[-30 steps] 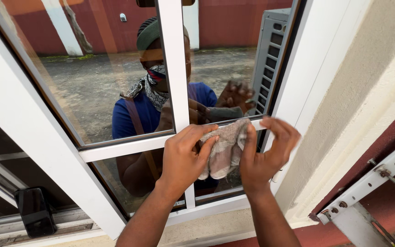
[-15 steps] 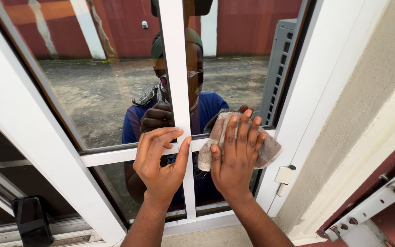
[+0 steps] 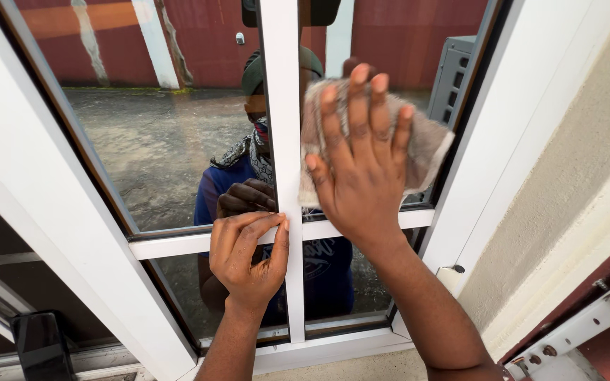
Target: The person wipes the glass panes of an open window with a cloth, then rinses and wrings the cloth in a bucket of water on the ground before returning to wipe more panes.
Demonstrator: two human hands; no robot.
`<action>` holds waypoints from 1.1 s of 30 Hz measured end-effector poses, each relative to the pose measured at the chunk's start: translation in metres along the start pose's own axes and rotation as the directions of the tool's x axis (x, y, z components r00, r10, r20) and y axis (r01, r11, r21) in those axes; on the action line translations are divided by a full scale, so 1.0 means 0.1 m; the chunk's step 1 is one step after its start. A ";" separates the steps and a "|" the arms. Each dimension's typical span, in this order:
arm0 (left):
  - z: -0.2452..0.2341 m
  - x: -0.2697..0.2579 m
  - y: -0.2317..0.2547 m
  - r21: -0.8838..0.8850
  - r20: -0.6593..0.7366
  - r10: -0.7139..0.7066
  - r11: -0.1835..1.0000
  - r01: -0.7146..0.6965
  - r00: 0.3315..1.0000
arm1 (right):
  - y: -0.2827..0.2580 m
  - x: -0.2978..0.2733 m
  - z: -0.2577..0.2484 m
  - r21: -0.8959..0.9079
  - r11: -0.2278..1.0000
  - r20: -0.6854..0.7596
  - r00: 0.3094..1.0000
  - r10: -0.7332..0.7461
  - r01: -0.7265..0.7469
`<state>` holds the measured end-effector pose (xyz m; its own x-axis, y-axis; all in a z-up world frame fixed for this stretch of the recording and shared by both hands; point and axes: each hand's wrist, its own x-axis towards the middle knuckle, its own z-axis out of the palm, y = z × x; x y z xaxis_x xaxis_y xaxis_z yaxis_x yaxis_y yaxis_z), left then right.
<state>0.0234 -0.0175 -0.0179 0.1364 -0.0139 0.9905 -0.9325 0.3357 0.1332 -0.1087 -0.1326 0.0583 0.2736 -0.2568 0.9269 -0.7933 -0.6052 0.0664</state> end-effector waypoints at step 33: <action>0.08 -0.10 -0.06 0.093 0.007 0.004 0.996 -0.005 1.000 | 0.29 -0.35 -0.06 0.103 0.993 -0.079 0.995 0.064 -0.056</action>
<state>0.0251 -0.0266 -0.0281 0.1299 -0.0194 0.9913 -0.9603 0.2465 0.1307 -0.1447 -0.1370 0.0296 0.1784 -0.2345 0.9556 -0.7467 -0.6647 -0.0237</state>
